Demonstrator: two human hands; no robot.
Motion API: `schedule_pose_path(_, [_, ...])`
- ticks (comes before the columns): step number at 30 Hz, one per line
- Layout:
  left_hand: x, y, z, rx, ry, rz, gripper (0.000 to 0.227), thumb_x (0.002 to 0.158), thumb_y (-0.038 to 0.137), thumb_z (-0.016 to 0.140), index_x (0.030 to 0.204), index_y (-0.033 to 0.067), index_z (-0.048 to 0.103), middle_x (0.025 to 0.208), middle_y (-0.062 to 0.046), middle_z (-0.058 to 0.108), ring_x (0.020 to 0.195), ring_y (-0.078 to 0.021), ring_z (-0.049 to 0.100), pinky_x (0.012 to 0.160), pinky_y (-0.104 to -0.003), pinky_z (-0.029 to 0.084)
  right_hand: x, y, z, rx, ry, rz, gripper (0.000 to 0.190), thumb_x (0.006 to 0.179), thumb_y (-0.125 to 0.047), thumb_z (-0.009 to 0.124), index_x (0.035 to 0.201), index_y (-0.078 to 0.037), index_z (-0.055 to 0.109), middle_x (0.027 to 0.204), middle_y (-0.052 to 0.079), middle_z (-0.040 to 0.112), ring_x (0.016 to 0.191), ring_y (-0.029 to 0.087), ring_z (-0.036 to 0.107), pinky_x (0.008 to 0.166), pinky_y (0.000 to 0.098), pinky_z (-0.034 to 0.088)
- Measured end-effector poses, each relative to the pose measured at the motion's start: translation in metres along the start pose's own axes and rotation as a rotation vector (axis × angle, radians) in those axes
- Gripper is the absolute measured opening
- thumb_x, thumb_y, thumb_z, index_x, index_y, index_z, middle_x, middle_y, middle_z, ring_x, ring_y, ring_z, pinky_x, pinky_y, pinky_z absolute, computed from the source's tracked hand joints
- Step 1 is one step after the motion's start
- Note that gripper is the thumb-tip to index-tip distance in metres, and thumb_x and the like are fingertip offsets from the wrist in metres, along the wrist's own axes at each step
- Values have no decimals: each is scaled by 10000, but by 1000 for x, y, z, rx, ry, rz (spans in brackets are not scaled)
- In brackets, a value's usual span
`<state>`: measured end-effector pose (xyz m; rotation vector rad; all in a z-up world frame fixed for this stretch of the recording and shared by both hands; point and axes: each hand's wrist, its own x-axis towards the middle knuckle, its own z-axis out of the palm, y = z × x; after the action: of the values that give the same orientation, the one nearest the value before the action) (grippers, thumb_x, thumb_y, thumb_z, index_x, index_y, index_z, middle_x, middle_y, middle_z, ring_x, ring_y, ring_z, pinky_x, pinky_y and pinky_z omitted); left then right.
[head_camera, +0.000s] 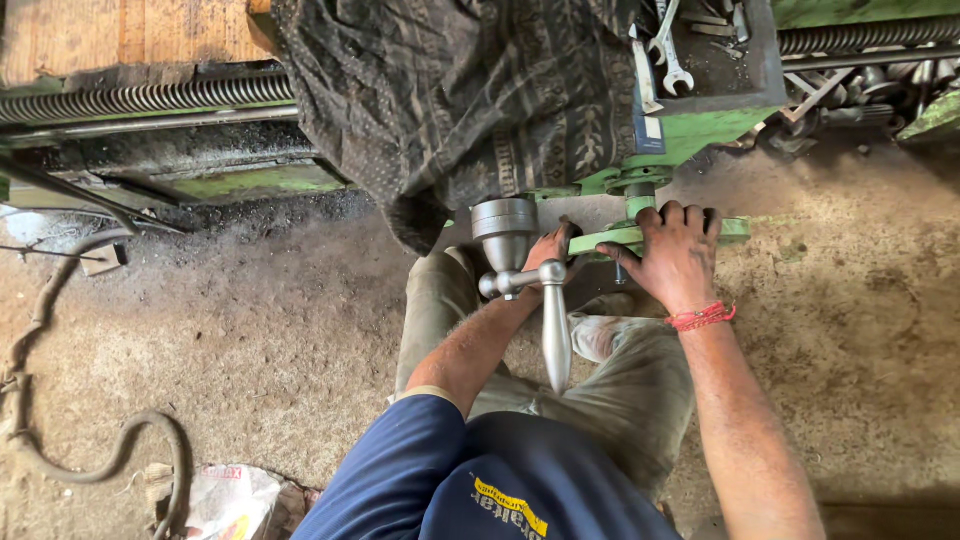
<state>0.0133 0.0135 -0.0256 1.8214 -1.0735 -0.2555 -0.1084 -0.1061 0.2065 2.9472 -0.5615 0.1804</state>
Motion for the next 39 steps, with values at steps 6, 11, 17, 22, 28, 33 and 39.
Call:
schedule_pose_path(6, [1, -17, 13, -19, 0, -8, 419, 828, 250, 768, 1147, 97, 543, 1026, -161, 669, 1013, -411, 661, 831, -512, 498, 1, -2, 2, -62, 15, -14, 828, 850, -834, 580, 1157, -77, 716, 1035, 142, 616, 1064, 349, 559, 1001, 629, 377])
schedule_pose_path(11, [-1, -26, 22, -23, 24, -5, 396, 830, 246, 760, 1138, 108, 551, 1019, -153, 676, 1009, -398, 673, 827, -512, 492, 1, -3, 2, -55, 0, -19, 827, 861, -829, 577, 1162, -70, 713, 1045, 146, 622, 1067, 352, 559, 1002, 630, 377])
schedule_pose_path(17, [-6, -39, 33, 3, 37, -3, 364, 911, 227, 705, 1224, 116, 557, 1095, -123, 696, 1082, -364, 691, 881, -497, 501, 2, -5, 1, -43, -48, 1, 828, 856, -840, 560, 1150, -81, 711, 1048, 150, 626, 1086, 356, 562, 1028, 660, 356])
schedule_pose_path(22, [-6, -46, 39, -1, 45, 21, 638, 821, 337, 788, 1281, 18, 483, 1066, -187, 681, 1035, -413, 664, 855, -521, 487, 4, -7, 4, -61, -78, 15, 859, 853, -865, 536, 1143, -77, 715, 1060, 156, 633, 1102, 359, 562, 1032, 690, 335])
schedule_pose_path(28, [-7, -45, 39, -19, 83, 48, 729, 809, 328, 797, 1341, -29, 448, 1115, -227, 671, 1063, -443, 647, 873, -542, 477, 3, -8, 5, -40, -47, 10, 834, 852, -852, 541, 1120, -83, 719, 1084, 151, 633, 1119, 361, 561, 1056, 700, 328])
schedule_pose_path(33, [-8, -42, 38, -54, 79, -4, 625, 801, 299, 794, 1281, 24, 505, 1103, -195, 692, 1056, -423, 666, 877, -533, 485, 3, -10, 7, -58, -50, 10, 847, 868, -856, 522, 1125, -73, 717, 1080, 151, 632, 1112, 358, 560, 1058, 699, 329])
schedule_pose_path(39, [-10, -45, 40, -66, 45, -32, 525, 834, 282, 779, 1238, 56, 532, 1112, -175, 699, 1073, -413, 677, 877, -538, 491, 3, -11, 8, -74, -48, 3, 863, 872, -859, 503, 1143, -69, 720, 1080, 150, 629, 1104, 354, 559, 1055, 708, 327])
